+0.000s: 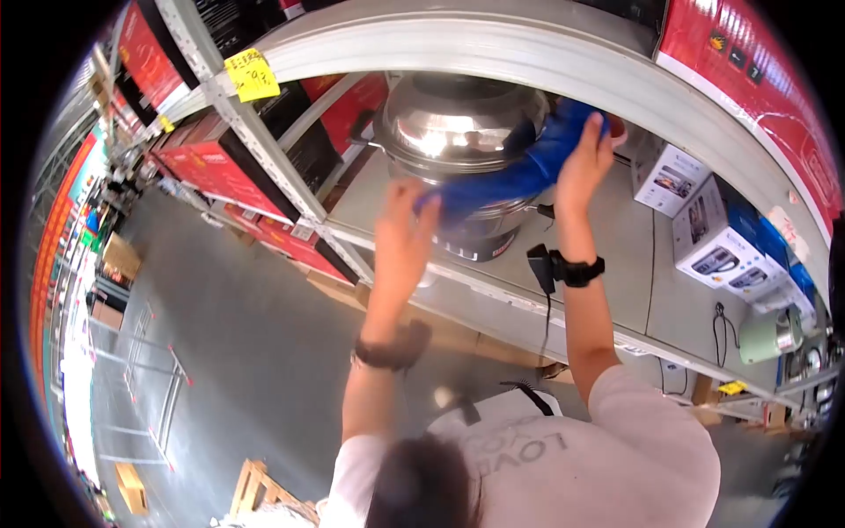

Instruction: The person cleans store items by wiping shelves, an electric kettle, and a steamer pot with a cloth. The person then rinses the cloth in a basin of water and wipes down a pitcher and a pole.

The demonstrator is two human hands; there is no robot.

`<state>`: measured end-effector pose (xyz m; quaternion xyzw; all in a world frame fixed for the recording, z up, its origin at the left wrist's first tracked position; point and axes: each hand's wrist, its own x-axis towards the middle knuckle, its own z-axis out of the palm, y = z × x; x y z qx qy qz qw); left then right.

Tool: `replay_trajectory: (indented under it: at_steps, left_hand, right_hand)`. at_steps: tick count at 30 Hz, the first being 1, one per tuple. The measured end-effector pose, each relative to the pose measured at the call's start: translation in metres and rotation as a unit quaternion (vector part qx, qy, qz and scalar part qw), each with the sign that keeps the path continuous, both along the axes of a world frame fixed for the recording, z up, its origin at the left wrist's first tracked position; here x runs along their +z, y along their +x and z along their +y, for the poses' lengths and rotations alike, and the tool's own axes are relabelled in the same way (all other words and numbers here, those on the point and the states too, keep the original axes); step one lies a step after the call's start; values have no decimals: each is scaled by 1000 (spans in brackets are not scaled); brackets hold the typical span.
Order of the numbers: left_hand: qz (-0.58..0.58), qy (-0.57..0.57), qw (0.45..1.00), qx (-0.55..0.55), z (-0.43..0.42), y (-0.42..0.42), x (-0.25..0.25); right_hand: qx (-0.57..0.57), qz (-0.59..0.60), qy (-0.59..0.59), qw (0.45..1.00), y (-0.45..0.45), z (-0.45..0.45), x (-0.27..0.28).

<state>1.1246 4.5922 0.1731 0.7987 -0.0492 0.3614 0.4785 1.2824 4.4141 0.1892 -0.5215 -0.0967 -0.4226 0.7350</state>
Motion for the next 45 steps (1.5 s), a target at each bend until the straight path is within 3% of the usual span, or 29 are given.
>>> replay_trajectory:
  at_steps: [2,3,4,7,8,10,12,14,15,17,18,19,22,23,26,30,32,34,37,39,42,44,45]
  left_hand:
    - [-110,86,990,12,17,28,18]
    - [-134,112,985,-17,34,44,23]
    - [-93,29,991,-90,51,61,21]
    - [-66,-52,992,-91,92,108,37]
    - [-46,-50,996,-62,105,128,40]
    - [-25,36,998,-38,127,164,38]
    - [-24,92,995,-41,137,175,40]
    - [78,93,992,-23,165,207,18]
    - [96,87,991,-29,170,205,17]
    - [123,83,989,-27,179,206,11]
    - [132,86,987,-16,184,209,6]
    - [143,87,986,-7,189,214,0]
    - [122,78,986,-78,194,211,-6]
    - [112,96,986,-80,194,210,-5]
    - [105,126,983,-86,192,203,-3]
    - [127,148,980,-43,189,206,1]
    - [134,165,977,-27,191,209,1]
    - [147,173,973,-41,192,205,5]
    - [92,278,955,-54,207,226,-18]
    - [130,242,961,-44,201,213,-5]
    - [125,191,972,-55,196,200,9]
    - [87,164,979,-79,200,205,2]
    - [48,166,983,-68,198,204,-1]
  right_hand:
    - [-61,-67,-20,996,21,13,11]
    - [-72,-18,-33,997,5,17,27]
    - [-75,-24,-39,996,13,13,24]
    - [-95,-3,-60,994,27,8,33]
    - [-175,-54,-156,971,49,6,30]
    - [-319,-143,-337,874,104,3,7]
    - [-147,-38,-445,883,100,8,11]
    - [-116,-102,-448,881,103,14,12]
    - [-36,-25,-469,882,94,9,19]
    - [-38,-23,-454,890,81,4,25]
    - [-40,-25,-447,893,80,4,26]
    - [-114,-62,-449,884,94,4,19]
    - [-178,-21,-491,853,96,8,20]
    - [-168,-31,-470,866,91,12,22]
    - [-243,-37,-512,823,65,33,35]
    - [-288,114,-575,757,6,103,56]
    - [-244,157,-630,720,-13,152,57]
    - [-271,56,-635,721,-14,203,46]
    - [-226,-58,-712,662,5,234,35]
    - [-240,-89,-713,653,9,240,29]
    - [-239,15,-658,714,-17,214,49]
    - [-285,162,-658,678,-23,176,55]
    - [-306,155,-627,700,-18,148,51]
